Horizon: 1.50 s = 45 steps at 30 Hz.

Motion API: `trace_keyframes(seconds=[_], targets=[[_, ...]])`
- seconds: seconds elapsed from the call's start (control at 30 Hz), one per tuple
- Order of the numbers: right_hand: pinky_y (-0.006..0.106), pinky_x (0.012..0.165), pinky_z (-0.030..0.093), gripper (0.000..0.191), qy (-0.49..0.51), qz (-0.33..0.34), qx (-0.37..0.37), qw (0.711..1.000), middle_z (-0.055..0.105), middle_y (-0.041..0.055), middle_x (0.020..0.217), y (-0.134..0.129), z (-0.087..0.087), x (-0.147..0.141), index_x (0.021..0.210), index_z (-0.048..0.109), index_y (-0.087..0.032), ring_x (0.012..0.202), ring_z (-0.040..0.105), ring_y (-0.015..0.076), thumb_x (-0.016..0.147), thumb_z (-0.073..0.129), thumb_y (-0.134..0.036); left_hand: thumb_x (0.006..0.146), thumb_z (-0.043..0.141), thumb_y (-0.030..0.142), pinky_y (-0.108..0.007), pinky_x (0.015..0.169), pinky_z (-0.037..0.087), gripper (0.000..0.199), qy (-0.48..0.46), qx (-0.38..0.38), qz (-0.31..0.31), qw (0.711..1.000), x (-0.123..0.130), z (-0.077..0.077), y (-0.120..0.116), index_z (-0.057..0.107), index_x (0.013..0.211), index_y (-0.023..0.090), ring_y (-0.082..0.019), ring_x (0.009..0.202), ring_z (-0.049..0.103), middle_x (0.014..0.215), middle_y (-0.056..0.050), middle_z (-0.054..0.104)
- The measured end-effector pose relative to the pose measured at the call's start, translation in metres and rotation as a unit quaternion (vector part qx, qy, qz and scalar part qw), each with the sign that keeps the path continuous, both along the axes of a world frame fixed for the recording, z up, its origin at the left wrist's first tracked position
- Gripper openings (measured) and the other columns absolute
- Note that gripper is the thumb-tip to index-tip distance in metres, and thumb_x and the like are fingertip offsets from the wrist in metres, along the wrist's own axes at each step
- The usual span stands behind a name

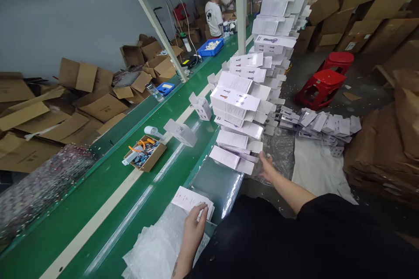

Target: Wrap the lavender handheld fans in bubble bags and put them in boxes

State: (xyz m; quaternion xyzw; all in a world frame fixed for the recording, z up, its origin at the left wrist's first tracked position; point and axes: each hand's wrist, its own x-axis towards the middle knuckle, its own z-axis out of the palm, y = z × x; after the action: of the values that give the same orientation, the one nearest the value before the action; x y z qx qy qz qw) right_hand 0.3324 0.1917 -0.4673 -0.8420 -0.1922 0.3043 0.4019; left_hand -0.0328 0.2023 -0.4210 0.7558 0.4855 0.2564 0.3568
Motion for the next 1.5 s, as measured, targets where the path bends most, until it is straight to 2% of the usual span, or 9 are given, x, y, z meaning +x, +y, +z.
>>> trace_keyframes(seconds=[0.17,0.4,0.67,0.83,0.97,1.07,1.27,1.43,1.5], targets=[[0.053,0.077,0.049,0.082,0.288,0.002,0.04,0.957,0.044,0.018,0.137,0.027,0.001,-0.022,0.146,0.02,-0.028,0.102,0.061,0.0295,0.082,-0.012,-0.069,0.089,0.046,0.042,-0.036,0.079,0.054,0.032,0.006,-0.016,-0.026,1.0,0.003,0.002,0.001,0.069,0.095,0.021,-0.023,0.094,0.066,0.097,-0.009,0.07],[0.053,0.084,0.048,0.085,0.316,-0.066,0.027,0.946,0.029,0.0194,0.148,0.043,0.005,-0.029,0.149,0.006,-0.023,0.125,0.045,0.0306,0.082,-0.008,-0.072,0.088,0.046,0.044,-0.04,0.081,0.054,0.035,0.006,-0.018,-0.007,1.0,-0.007,0.0,-0.005,0.07,0.093,0.019,-0.024,0.093,0.066,0.095,-0.011,0.071],[0.046,0.082,0.051,0.06,0.313,-0.124,0.025,0.941,0.057,0.0137,0.12,0.016,0.019,-0.037,0.131,0.039,-0.026,0.108,0.056,0.0243,0.091,0.009,-0.058,0.089,0.047,0.039,-0.038,0.082,0.053,0.03,0.022,0.001,0.018,1.0,-0.031,0.004,-0.018,0.069,0.094,0.019,-0.023,0.091,0.066,0.093,-0.009,0.071],[0.025,0.059,0.049,0.022,0.311,0.119,-0.047,0.942,0.063,0.0053,0.079,-0.021,0.029,-0.119,0.091,0.057,-0.019,0.068,0.059,0.0154,0.08,0.058,-0.038,0.09,0.047,0.032,-0.036,0.085,0.051,0.025,0.023,0.026,0.111,0.993,-0.047,0.013,-0.036,0.069,0.096,0.02,-0.021,0.091,0.065,0.095,-0.008,0.071],[0.025,0.056,0.046,0.034,0.241,0.605,-0.041,0.758,0.061,0.0024,0.072,0.007,0.063,-0.19,0.082,0.06,-0.017,0.061,0.056,0.0139,0.077,0.061,-0.051,0.089,0.049,0.027,-0.034,0.083,0.051,0.023,0.02,0.027,0.212,0.977,-0.047,0.029,-0.063,0.068,0.097,0.018,-0.02,0.089,0.064,0.092,-0.008,0.07],[0.028,0.071,0.049,0.041,0.17,0.764,-0.023,0.622,0.064,0.0068,0.09,0.04,0.083,-0.243,0.079,0.064,-0.017,0.078,0.058,0.0175,0.076,0.059,-0.058,0.087,0.049,0.019,-0.031,0.083,0.051,0.023,0.007,0.028,0.324,0.946,-0.047,0.037,-0.096,0.067,0.1,0.017,-0.018,0.088,0.064,0.092,-0.008,0.07],[0.028,0.07,0.048,0.045,0.143,0.905,-0.151,0.371,0.063,0.0047,0.075,0.018,0.065,-0.309,0.081,0.066,-0.017,0.074,0.057,0.0189,0.076,0.058,-0.061,0.087,0.043,0.015,-0.027,0.09,0.049,0.028,-0.001,-0.037,0.6,0.799,-0.012,0.061,-0.228,0.066,0.104,0.017,-0.016,0.097,0.065,0.104,-0.006,0.071],[0.03,0.073,0.052,0.051,0.122,0.915,-0.28,0.265,0.067,0.0063,0.084,-0.043,0.055,-0.317,0.092,0.066,-0.019,0.079,0.063,0.0219,0.065,0.066,-0.062,0.089,0.049,0.029,-0.024,0.082,0.05,0.022,-0.028,-0.11,0.75,0.652,0.038,0.13,-0.359,0.068,0.098,0.022,-0.015,0.087,0.067,0.094,-0.003,0.072],[0.03,0.07,0.053,0.057,0.104,0.909,-0.322,0.245,0.069,0.0059,0.084,-0.062,0.054,-0.318,0.1,0.064,-0.021,0.079,0.066,0.0231,0.06,0.07,-0.061,0.087,0.052,0.034,-0.024,0.074,0.051,0.021,-0.034,-0.095,0.85,0.517,0.055,0.149,-0.424,0.068,0.095,0.023,-0.014,0.079,0.066,0.089,-0.002,0.071]])
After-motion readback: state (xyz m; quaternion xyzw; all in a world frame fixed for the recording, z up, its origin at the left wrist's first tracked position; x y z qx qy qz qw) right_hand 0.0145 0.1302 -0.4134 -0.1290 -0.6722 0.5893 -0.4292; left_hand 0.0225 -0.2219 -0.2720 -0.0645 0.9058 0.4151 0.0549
